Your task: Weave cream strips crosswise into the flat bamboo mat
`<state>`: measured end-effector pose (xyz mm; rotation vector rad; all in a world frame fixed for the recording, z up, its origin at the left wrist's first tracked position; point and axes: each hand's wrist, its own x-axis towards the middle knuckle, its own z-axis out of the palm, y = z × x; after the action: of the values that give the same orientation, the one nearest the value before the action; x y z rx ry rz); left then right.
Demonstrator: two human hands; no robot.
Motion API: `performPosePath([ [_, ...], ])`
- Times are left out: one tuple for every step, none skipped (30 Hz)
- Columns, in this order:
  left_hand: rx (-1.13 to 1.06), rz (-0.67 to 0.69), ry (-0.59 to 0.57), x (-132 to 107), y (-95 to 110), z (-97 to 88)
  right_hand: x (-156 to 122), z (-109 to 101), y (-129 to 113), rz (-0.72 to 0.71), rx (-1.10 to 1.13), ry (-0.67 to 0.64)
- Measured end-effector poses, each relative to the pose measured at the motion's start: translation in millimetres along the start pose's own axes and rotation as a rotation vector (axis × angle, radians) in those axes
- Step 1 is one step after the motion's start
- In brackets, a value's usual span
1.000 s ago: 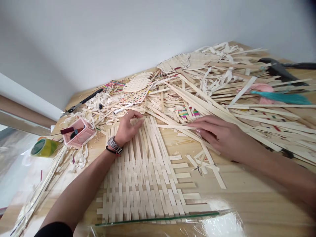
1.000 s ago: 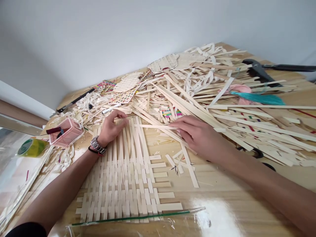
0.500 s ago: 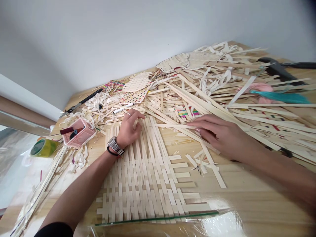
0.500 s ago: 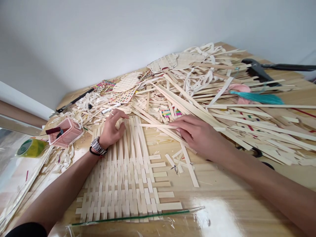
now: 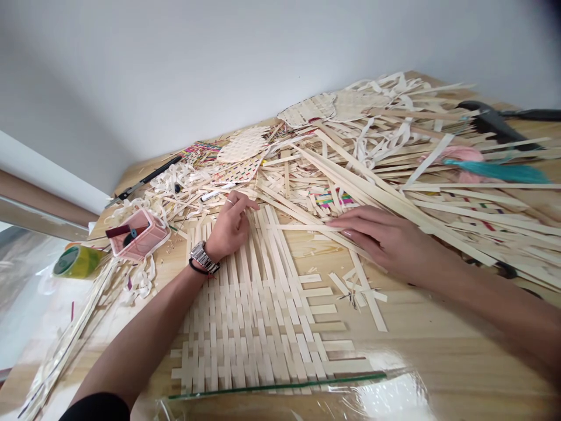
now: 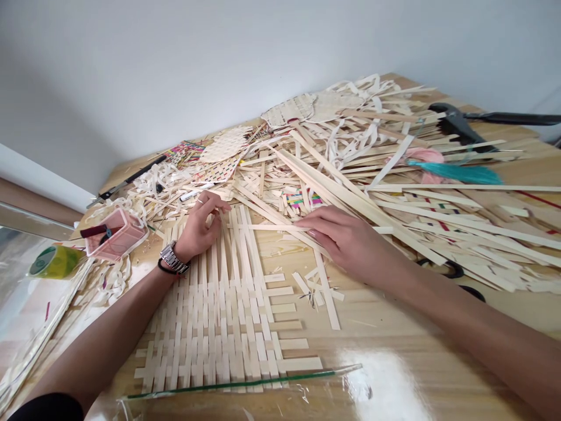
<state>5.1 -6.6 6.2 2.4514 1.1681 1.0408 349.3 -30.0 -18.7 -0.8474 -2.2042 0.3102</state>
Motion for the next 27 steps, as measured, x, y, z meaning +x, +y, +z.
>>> performPosePath([
  [-0.011, -0.004, -0.012, -0.1, -0.9, -0.1, 0.0, 0.1, 0.5, -0.011, 0.001, -0.001],
  [-0.021, -0.009, -0.023, -0.2, -1.8, -0.2, 0.0, 0.2, 1.0, -0.023, 0.001, -0.001],
  [-0.029, -0.011, -0.032, -0.4, -2.6, -0.2, 0.0, 0.2, 1.4, -0.034, 0.0, 0.0],
  [-0.034, -0.009, -0.036, -0.5, -3.3, -0.1, 0.1, 0.2, 1.5, -0.042, -0.003, 0.003],
  [-0.038, -0.005, -0.038, -0.7, -3.9, -0.1, 0.1, 0.2, 1.5, -0.045, -0.006, 0.006],
  [-0.041, -0.001, -0.038, -0.8, -4.4, 0.0, 0.1, 0.2, 1.4, -0.045, -0.01, 0.012],
  [-0.045, 0.001, -0.038, -0.9, -4.8, 0.1, 0.1, 0.2, 1.1, -0.041, -0.013, 0.018],
  [-0.05, 0.0, -0.037, -0.9, -5.1, 0.2, 0.1, 0.2, 0.8, -0.032, -0.018, 0.023],
  [-0.056, -0.002, -0.035, -0.9, -5.3, 0.3, 0.0, 0.1, 0.6, -0.022, -0.022, 0.026],
  [-0.06, -0.005, -0.035, -0.8, -5.2, 0.3, -0.1, 0.0, 0.5, -0.014, -0.027, 0.027],
  [-0.063, -0.011, -0.035, -0.7, -5.1, 0.3, -0.2, -0.1, 0.5, -0.007, -0.03, 0.027],
  [-0.065, -0.018, -0.036, -0.6, -4.8, 0.2, -0.4, -0.1, 0.7, 0.0, -0.031, 0.026],
  [-0.065, -0.025, -0.038, -0.5, -4.4, 0.0, -0.6, -0.1, 1.0, 0.005, -0.03, 0.028],
  [-0.065, -0.033, -0.04, -0.4, -4.0, -0.1, -0.8, 0.1, 1.3, 0.007, -0.026, 0.031],
  [-0.067, -0.039, -0.044, -0.4, -3.6, -0.2, -1.0, 0.5, 1.7, 0.007, -0.022, 0.034],
  [-0.069, -0.042, -0.046, -0.4, -3.3, -0.2, -1.1, 0.8, 1.9, 0.004, -0.017, 0.035],
  [-0.07, -0.042, -0.046, -0.3, -3.0, -0.3, -1.3, 1.3, 2.1, 0.001, -0.012, 0.034],
  [-0.067, -0.041, -0.047, -0.3, -2.8, -0.4, -1.5, 1.7, 2.2, -0.004, -0.007, 0.03],
  [-0.06, -0.039, -0.047, -0.3, -2.7, -0.5, -1.6, 2.1, 2.2, -0.009, -0.002, 0.025],
  [-0.05, -0.034, -0.047, -0.2, -2.5, -0.6, -1.7, 2.4, 2.2, -0.013, 0.001, 0.02],
  [-0.037, -0.027, -0.049, 0.0, -2.2, -0.8, -1.8, 2.6, 2.1, -0.017, 0.004, 0.016],
  [-0.025, -0.021, -0.052, 0.1, -2.0, -1.0, -1.9, 2.7, 2.1, -0.021, 0.007, 0.014],
  [-0.015, -0.013, -0.054, 0.3, -1.6, -1.3, -1.9, 2.7, 2.1, -0.024, 0.01, 0.012],
  [-0.01, -0.005, -0.056, 0.6, -1.3, -1.5, -1.8, 2.5, 2.2, -0.028, 0.013, 0.01],
  [-0.008, 0.002, -0.058, 0.8, -1.0, -1.7, -1.7, 2.4, 2.4, -0.032, 0.018, 0.007],
  [-0.009, 0.006, -0.059, 0.9, -0.8, -1.8, -1.6, 2.2, 2.6, -0.035, 0.022, 0.003],
  [-0.011, 0.01, -0.06, 1.1, -0.7, -1.9, -1.6, 2.1, 3.0, -0.036, 0.027, -0.002],
])
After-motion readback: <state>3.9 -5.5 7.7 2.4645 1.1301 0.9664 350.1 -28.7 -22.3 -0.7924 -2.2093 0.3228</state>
